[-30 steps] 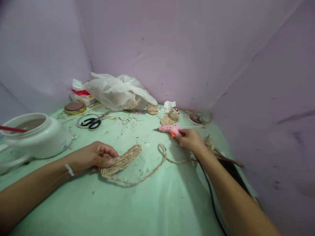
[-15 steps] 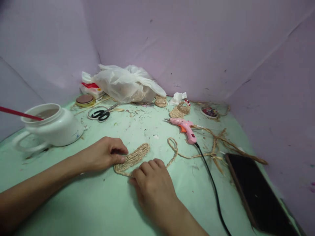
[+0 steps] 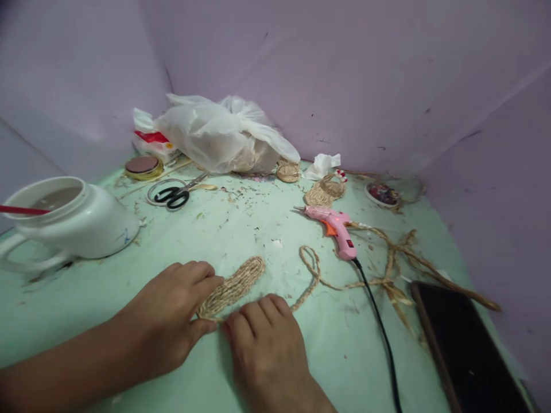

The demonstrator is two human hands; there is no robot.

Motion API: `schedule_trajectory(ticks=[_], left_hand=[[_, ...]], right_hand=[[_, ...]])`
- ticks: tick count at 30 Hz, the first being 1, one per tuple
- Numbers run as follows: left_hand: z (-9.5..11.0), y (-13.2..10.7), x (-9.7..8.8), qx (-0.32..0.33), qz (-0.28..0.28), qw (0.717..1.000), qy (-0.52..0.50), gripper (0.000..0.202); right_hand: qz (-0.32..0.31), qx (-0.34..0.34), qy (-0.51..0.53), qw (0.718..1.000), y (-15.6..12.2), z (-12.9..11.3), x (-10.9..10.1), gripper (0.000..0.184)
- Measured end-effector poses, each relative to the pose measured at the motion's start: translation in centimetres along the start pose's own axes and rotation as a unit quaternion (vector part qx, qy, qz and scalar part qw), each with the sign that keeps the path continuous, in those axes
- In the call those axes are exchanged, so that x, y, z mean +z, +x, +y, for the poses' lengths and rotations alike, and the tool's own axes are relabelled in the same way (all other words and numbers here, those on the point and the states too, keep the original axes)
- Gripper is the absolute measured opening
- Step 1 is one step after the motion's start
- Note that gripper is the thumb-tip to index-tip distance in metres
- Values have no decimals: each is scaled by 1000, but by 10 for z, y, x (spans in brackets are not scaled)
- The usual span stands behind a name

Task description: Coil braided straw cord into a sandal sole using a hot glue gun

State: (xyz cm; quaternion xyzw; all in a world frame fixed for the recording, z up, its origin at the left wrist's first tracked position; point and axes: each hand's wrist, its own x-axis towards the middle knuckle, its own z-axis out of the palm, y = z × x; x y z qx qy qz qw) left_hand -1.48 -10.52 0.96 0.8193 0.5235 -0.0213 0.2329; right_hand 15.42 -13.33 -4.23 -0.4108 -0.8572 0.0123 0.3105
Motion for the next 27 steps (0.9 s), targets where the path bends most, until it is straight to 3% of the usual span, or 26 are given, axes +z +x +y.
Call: schedule_trajectory(ticks=[5,10,20,27], left_hand=[[-3,2,4,1,-2,1000,-28,18],[-7,4,7,21,0,999,-35,13],[-8,9,11,-2,15,997,-71,11],[-9,9,4,6,9,999,-45,15]], right_hand=[[-28,23,12,999,0,4,-5,14],[4,6,-3,1000,4,11,-4,15],[17,77,57,995,6,17,-2,11],[1,46,-1,999,7,20,-3,8]])
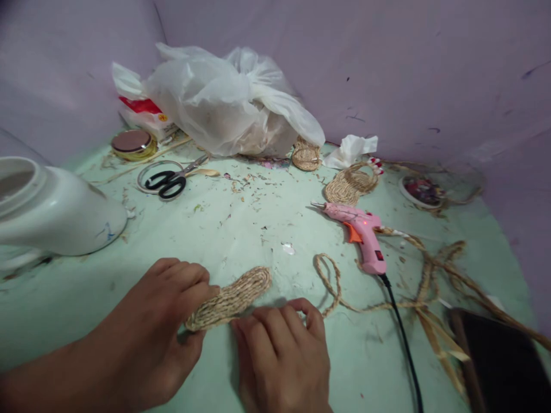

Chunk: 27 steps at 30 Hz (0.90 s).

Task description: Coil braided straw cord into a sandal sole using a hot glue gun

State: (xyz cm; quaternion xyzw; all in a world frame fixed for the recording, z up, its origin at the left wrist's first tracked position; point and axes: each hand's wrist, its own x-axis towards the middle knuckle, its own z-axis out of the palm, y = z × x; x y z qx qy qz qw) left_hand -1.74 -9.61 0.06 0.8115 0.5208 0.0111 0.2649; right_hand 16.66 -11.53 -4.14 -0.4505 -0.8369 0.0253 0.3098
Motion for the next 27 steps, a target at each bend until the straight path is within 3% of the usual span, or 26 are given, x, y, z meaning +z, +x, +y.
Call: schedule_trajectory(ticks=[6,13,18,27], left_hand=[[-3,2,-5,-6,-9,1000,9,17],[-7,3,-13,-10,-36,999,6,17],[-9,4,-9,-10,-10,1000,-11,10],[1,4,-3,25,12,998,62,13]], right_hand=[[-10,-6,1,1000,1,6,-1,9],[-28,45,-4,999,-4,8,-3,3],[-16,46,1,999,-6,10,-4,7],[-48,36,-4,998,-5,14,-9,8]])
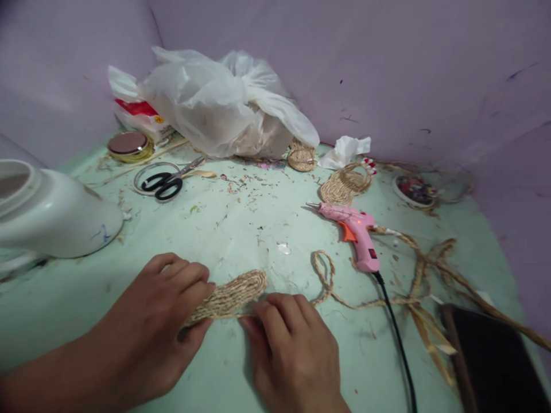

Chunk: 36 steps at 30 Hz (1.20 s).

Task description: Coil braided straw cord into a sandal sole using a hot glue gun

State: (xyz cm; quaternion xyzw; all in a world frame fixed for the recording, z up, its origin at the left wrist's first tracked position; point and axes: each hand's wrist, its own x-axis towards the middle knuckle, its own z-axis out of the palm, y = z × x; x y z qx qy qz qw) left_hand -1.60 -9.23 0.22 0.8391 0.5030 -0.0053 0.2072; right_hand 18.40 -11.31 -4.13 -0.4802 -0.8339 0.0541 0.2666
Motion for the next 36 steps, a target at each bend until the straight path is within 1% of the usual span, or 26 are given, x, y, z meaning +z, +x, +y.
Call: schedule_trajectory(ticks=[3,6,10,13,15,17,21,26,29,36], left_hand=[[0,1,1,-10,13,1000,-3,12],[0,3,2,-16,35,999,-7,15],[1,4,2,-10,26,1000,-1,11],[0,4,2,-10,22,1000,3,9],[0,4,2,-11,27,1000,2,9],[0,4,2,-11,33,999,-2,9],[0,4,2,-8,30,999,-5,9],[0,4,1,-9,17,1000,-4,7],[-1,5,0,-8,9,1000,-6,5],[0,4,-2,-3,4,999,-32,6]], right_hand=[[-37,-15,8,999,4,5,-8,9],[-62,-30,7,998,8,10,-13,12],[-82,-73,-40,993,10,12,-13,20],[-74,-88,-40,993,7,10,-13,24],[-74,-72,-10,995,6,9,-14,23],[-64,-61,22,996,5,8,-14,19],[-3,-57,56,997,8,7,-9,11],[41,-19,73,996,11,6,-3,8],[51,-4,58,997,11,4,-1,9],[52,11,47,997,11,2,4,11]])
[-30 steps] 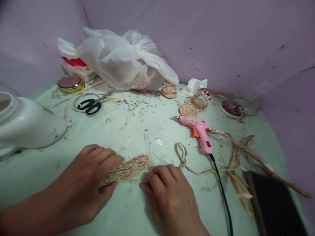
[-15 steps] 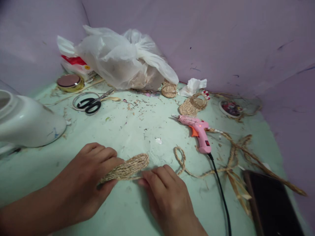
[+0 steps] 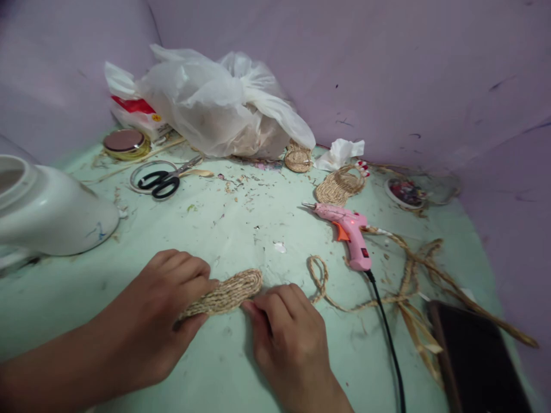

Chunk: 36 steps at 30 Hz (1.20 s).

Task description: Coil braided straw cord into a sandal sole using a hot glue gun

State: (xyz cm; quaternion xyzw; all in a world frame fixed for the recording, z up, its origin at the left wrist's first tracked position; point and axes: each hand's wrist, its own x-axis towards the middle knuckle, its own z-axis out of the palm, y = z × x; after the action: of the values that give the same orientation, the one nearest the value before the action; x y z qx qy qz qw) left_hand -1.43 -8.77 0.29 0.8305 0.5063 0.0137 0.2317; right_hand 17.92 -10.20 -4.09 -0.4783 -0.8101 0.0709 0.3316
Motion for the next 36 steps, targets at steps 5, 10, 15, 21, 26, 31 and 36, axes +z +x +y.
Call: schedule_trajectory(ticks=[5,10,15,21,26,31,36], left_hand=[[4,0,2,-22,23,999,-40,17],[6,8,12,-28,74,996,-46,12],[6,10,19,-21,93,995,-20,7],[6,7,10,13,79,996,-35,18],[0,6,-4,50,105,992,-49,29],[-8,0,-7,34,313,948,-41,23],[5,1,11,56,126,989,-45,19]], right_hand=[[3,-2,7,1000,0,0,1,10],[0,1,15,1000,-1,1,2,10],[-3,12,34,999,-2,2,1,7],[-15,18,57,998,-2,7,-3,10],[-11,21,66,998,-1,5,-3,9],[-7,16,74,997,-4,1,-4,9],[-11,8,74,997,-6,2,-3,9]])
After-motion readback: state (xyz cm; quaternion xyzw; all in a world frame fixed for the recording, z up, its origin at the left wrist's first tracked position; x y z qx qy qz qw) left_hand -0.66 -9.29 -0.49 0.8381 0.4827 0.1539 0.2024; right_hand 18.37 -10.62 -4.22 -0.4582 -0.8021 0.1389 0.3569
